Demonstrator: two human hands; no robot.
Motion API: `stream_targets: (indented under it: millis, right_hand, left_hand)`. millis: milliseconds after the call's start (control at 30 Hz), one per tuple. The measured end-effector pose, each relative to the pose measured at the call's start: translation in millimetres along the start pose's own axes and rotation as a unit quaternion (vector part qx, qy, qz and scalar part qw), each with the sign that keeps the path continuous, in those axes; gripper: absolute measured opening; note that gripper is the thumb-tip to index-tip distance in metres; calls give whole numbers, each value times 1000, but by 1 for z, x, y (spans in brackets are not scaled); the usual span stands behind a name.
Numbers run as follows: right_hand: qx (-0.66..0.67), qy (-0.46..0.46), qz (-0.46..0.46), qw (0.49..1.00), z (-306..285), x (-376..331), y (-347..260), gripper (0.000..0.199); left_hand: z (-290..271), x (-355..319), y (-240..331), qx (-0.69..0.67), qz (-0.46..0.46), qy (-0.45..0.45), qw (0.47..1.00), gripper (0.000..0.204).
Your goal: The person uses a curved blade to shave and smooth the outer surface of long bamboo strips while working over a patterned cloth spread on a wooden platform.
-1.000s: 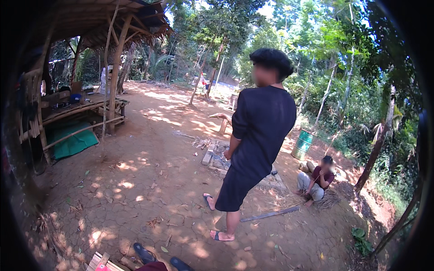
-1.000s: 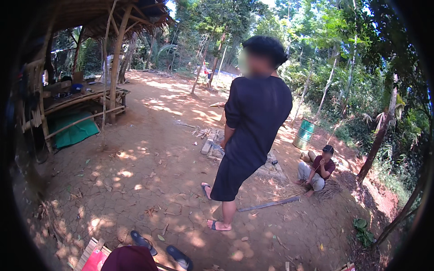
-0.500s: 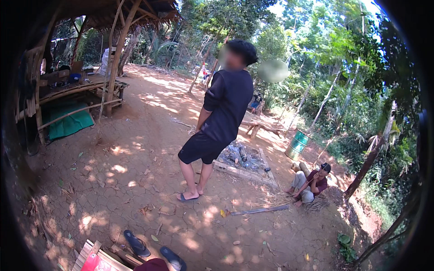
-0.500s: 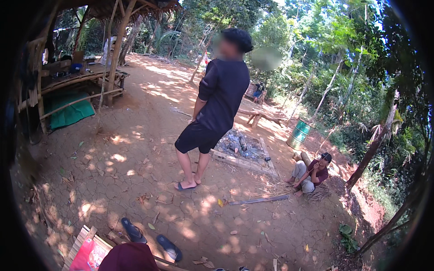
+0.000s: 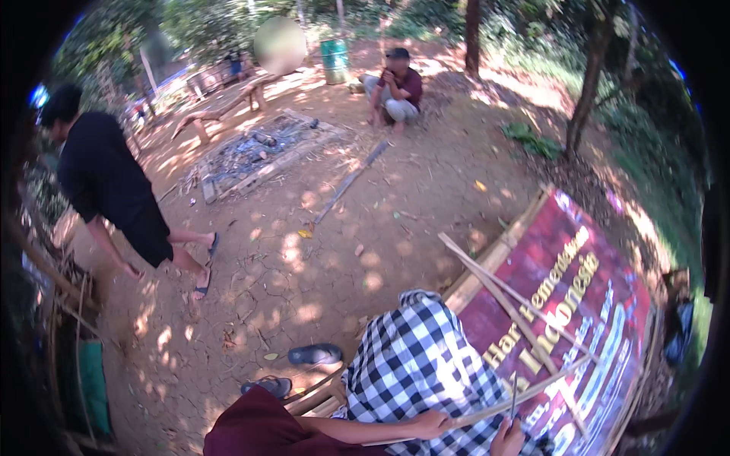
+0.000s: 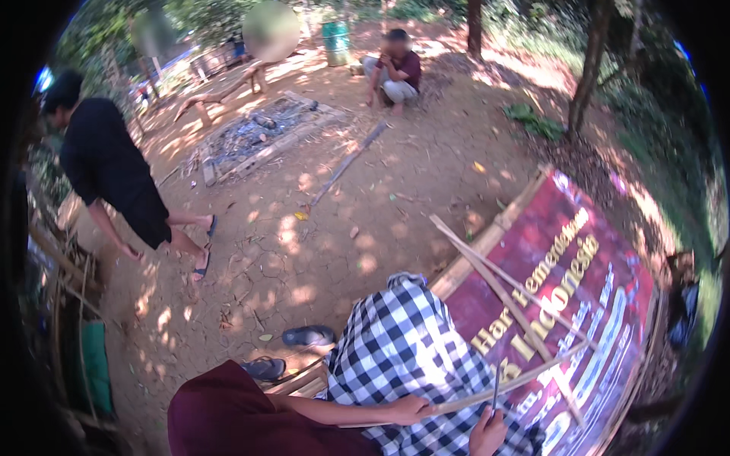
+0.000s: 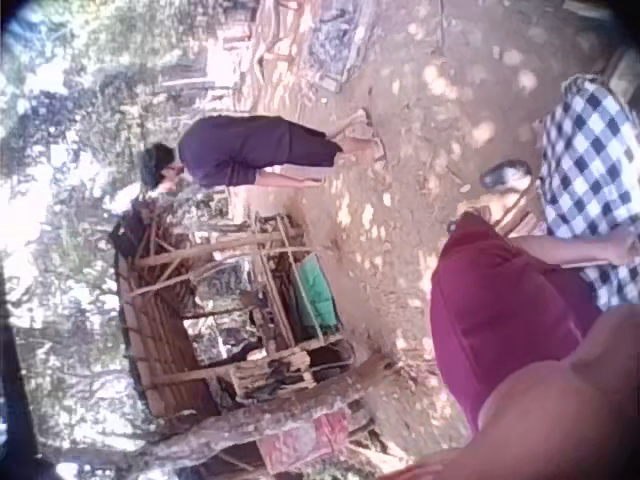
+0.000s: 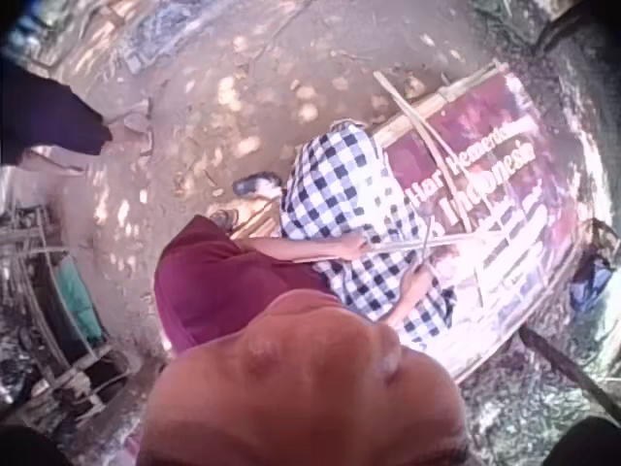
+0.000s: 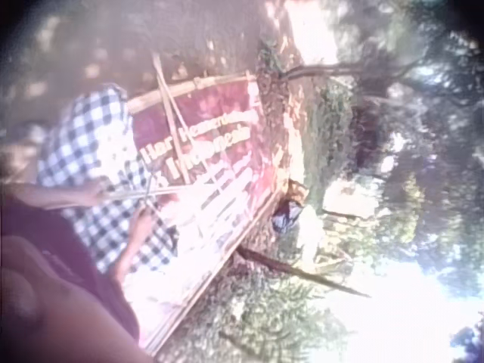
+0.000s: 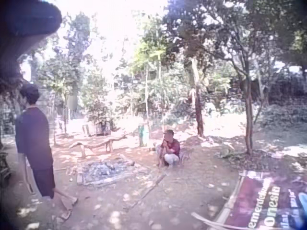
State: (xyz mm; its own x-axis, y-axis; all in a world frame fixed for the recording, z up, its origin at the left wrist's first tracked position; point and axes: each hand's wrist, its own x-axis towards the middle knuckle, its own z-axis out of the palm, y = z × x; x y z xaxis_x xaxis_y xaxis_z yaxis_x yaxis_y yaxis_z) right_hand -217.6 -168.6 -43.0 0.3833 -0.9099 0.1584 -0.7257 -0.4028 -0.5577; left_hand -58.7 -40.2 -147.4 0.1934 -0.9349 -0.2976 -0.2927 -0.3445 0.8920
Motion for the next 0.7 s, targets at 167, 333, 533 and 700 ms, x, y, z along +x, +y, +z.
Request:
stream_targets:
  millis: [167,333,533,700]
  right_hand:
    - [44,-54,90,994,0,-30,17,34]
    - [84,-27,78,993,10,-22,40,31]
    - [136,-26,2,990,24,-16,43,36]
    - [178,-24,-3,984,29,-20,43,38]
  left_hand:
    - [3,6,36,1,-38,6,999,38]
    - [-2,16,72,-57,-139,-44,988,35]
    - [-23,16,100,-18,-136,-52,989,30]
    - [-45,3,123,-6,-132,-47,990,30]
